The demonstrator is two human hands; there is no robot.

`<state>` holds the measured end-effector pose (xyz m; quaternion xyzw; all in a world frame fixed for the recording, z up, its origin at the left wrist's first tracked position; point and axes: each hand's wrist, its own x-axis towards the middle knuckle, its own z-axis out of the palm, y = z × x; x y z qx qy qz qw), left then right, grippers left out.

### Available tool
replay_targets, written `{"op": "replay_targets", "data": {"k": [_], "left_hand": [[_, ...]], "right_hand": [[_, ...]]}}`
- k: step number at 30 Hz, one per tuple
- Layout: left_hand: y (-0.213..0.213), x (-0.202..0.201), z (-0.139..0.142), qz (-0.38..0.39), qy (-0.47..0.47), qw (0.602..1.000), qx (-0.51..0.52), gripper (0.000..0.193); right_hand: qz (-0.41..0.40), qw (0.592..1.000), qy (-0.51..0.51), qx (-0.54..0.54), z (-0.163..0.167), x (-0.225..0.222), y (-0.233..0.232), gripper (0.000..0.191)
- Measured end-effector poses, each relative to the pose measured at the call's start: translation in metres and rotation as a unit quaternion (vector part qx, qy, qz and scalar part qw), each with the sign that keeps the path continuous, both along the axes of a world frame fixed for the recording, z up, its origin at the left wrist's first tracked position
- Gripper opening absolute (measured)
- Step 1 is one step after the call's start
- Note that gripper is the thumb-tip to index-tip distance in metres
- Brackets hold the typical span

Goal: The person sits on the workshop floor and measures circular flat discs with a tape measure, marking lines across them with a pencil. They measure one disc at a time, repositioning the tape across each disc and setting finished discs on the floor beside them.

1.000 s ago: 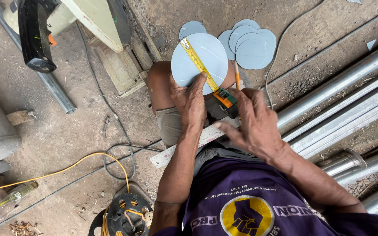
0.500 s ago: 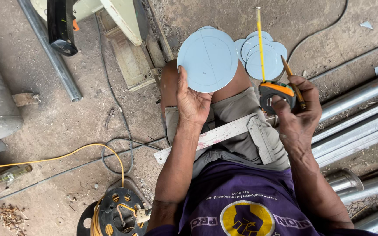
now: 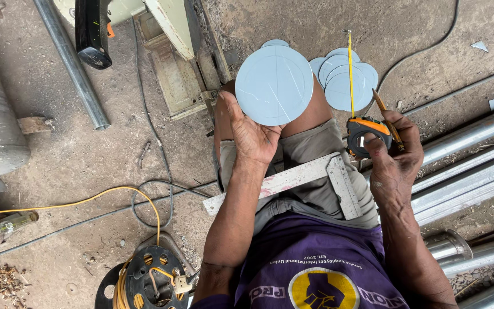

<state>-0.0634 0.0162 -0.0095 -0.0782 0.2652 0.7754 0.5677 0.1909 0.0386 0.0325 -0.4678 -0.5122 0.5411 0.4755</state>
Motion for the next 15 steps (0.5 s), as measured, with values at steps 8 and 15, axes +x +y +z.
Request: {"op": "replay_targets", "data": {"k": [8, 15], "left_hand": [[-0.006, -0.007, -0.003, -0.015, 0.016, 1.000, 0.016, 0.067], [-0.007, -0.012, 0.001, -0.018, 0.053, 0.998, -0.017, 0.062]], "right_hand": [[-0.010, 0.999, -0.039, 0.016, -0.003, 0.004, 0.000, 0.059], [-0.006, 0.999, -0.036, 0.009, -0.004, 0.006, -0.001, 0.062]]}}
